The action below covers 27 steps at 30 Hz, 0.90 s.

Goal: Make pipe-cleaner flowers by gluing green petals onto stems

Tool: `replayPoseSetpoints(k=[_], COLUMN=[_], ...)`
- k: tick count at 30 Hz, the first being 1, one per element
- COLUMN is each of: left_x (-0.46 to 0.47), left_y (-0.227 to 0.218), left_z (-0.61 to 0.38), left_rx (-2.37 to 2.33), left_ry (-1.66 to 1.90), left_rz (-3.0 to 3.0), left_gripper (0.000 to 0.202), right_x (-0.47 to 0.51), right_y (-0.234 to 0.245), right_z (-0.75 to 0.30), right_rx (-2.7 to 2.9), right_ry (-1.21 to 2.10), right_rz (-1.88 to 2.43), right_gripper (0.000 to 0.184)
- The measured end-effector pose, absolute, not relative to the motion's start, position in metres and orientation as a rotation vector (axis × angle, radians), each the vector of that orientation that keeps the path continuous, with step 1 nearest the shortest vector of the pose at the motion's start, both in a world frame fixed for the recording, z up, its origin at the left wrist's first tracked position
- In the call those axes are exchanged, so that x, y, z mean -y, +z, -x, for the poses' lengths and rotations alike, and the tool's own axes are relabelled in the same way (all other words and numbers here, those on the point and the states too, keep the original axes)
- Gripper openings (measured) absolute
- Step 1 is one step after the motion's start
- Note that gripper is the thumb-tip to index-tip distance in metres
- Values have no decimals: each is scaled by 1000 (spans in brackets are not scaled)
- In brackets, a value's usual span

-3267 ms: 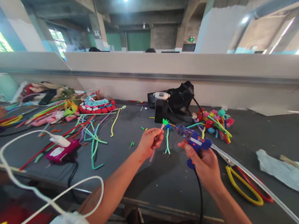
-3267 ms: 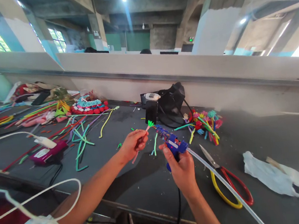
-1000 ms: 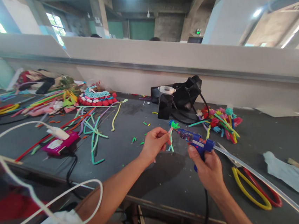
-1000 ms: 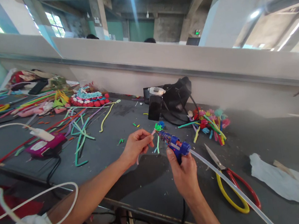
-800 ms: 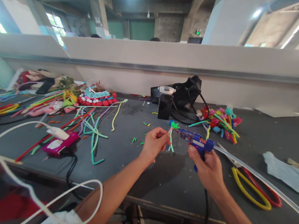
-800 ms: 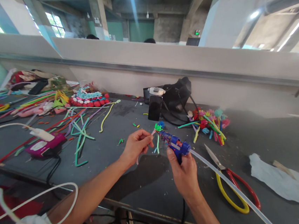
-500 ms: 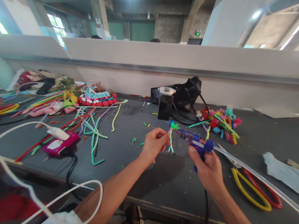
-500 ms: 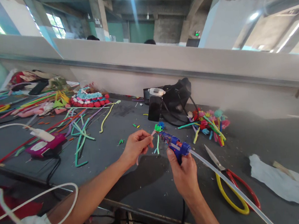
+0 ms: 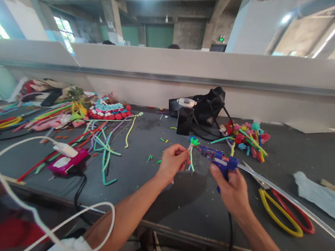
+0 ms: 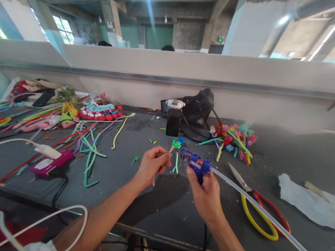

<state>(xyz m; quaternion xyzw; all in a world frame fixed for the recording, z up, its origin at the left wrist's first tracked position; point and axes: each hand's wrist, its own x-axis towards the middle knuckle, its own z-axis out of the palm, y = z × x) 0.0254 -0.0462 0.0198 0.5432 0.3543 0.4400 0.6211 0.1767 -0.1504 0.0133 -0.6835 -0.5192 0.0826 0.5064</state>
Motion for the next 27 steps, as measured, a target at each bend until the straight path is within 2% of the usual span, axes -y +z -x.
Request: replayPoseSetpoints(k=[9,13,16,19,22,27], left_x=[48,45,40,36,33,30], left_y=[24,22,20,19,19,18], left_z=[-25,-24,-24,-22,-21,-20], left_rx=[-787,-766,-771,-786,-776,-768], left_ry=[1008,1056,1133,1201,1255,1309], left_rz=[-1189,-1183,-1137,-1080,-1055,-1048], left_gripper=[19,20,20,21,20,18], right_x=[150,147,145,143,142,142], right_y=[6,4,8,11,11,9], right_z=[-180,-182,-185,-191,-195,-201], right_rx=[1214,1070,811,701,713,845], right_ry=[319,711,1113,1366,1469,1444], right_rz=[1641,1478,1329,1308,1357,1462], right_gripper=[38,40,29,28,23,23])
